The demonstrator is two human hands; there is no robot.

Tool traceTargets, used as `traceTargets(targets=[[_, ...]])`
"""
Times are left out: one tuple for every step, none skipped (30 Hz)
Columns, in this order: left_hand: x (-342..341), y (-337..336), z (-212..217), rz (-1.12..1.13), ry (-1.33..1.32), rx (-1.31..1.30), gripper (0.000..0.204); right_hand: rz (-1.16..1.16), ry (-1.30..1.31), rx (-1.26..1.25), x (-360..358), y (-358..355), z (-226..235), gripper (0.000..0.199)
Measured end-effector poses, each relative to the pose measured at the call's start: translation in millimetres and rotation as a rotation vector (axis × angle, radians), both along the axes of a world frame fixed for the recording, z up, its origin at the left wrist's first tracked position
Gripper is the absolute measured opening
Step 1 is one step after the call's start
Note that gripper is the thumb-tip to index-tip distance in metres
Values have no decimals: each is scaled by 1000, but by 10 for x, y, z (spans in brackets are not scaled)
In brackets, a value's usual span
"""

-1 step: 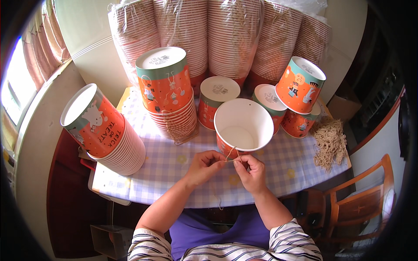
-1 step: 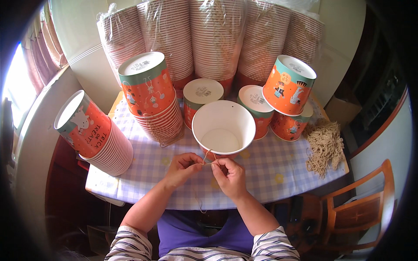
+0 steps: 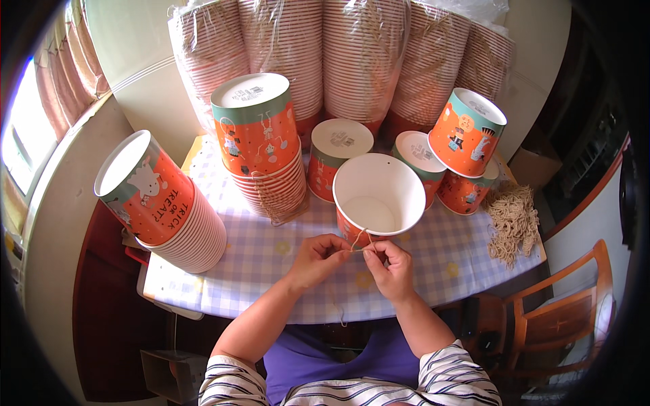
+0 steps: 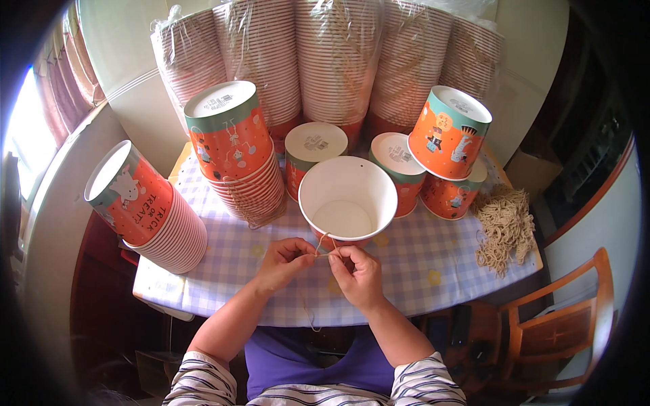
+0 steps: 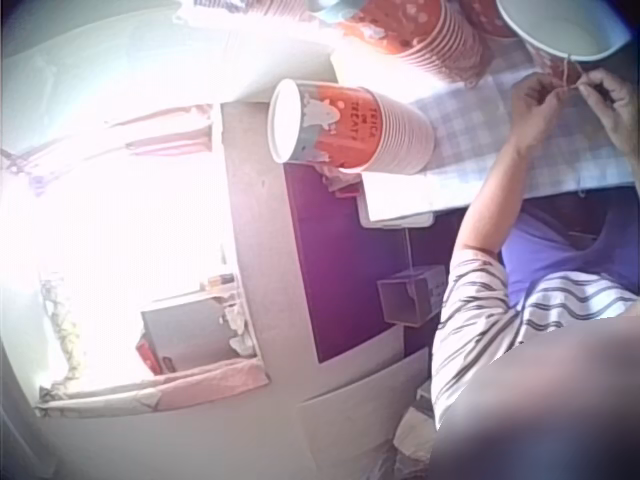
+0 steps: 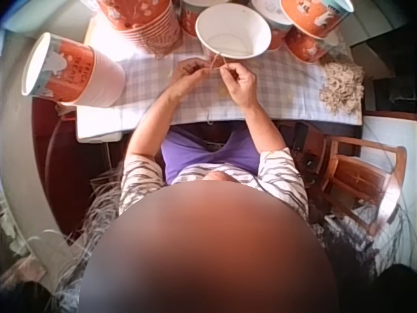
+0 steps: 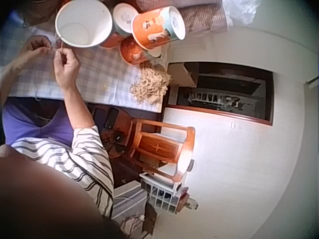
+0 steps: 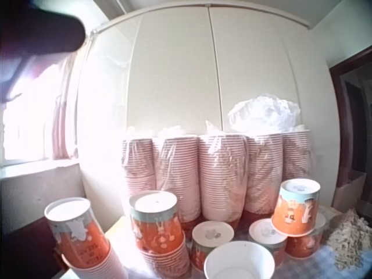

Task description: Attaching wire handles to paper buckets for food packaging.

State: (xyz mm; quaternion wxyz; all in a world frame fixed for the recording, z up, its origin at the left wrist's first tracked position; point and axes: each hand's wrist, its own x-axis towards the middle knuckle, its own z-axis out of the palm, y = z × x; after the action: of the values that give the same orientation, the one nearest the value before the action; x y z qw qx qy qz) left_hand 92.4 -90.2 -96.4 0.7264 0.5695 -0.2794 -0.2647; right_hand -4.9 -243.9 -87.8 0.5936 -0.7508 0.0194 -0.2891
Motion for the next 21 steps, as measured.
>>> traceTargets(targets=[[6, -2, -8, 0, -1, 0, 13, 8, -3, 16, 5, 3, -3, 9], [10, 1, -17, 0, 11, -5, 13, 18, -6, 31, 8, 7, -3, 12], [11, 5, -19, 0, 23, -11, 12, 19, -8, 31, 6, 5, 2, 12], [7, 7, -13, 1, 20, -11, 12, 60, 29, 40, 2, 1, 12, 14], [7, -3, -8, 5, 4, -13, 12, 98, 65, 48, 1, -7, 22, 17], [4, -12, -2, 8, -13, -16, 13, 96, 61, 46, -1, -3, 33, 17], [-6, -17, 7, 6, -17, -18, 13, 82, 57, 53, -6, 7, 42, 16], [-14, -19, 20, 14, -23, 16, 13, 69, 50, 58, 0, 15, 51, 16], [-21, -19, 28, 22, -29, 50, 13, 68, 41, 55, 2, 22, 56, 16], [-22, -20, 26, 20, -38, 46, 13, 59, 56, 59, -2, 30, 57, 14], [-24, -14, 16, 25, -44, 53, 13, 51, 70, 64, -9, 35, 58, 12], [-24, -10, 7, 29, -51, 59, 13, 50, 61, 61, -14, 34, 53, 12], [-22, -4, 1, 28, -60, 56, 13, 52, 66, 39, -15, 31, 43, 10], [-21, 0, -5, 22, -49, 58, 13, 52, 72, 17, -19, 26, 40, 9], [-18, 0, -9, 16, -38, 60, 13, 49, 65, 13, -23, 22, 43, 9], [-16, -5, -11, 13, -45, 56, 13, 44, 66, 10, -25, 19, 48, 9], [-17, -5, -15, 14, -29, 57, 13, 42, 67, 7, -25, 19, 48, 8], [-15, -7, -18, 14, -12, 57, 13, 41, 62, 5, -25, 20, 44, 8], [-10, -12, -25, 14, -17, 55, 13, 37, 56, 7, -23, 20, 37, 8], [-10, -15, -33, 7, -24, 37, 13, 36, 51, 10, -21, 21, 30, 8], [-8, -17, -40, 0, -31, 20, 14, 37, 49, 9, -17, 20, 22, 8]])
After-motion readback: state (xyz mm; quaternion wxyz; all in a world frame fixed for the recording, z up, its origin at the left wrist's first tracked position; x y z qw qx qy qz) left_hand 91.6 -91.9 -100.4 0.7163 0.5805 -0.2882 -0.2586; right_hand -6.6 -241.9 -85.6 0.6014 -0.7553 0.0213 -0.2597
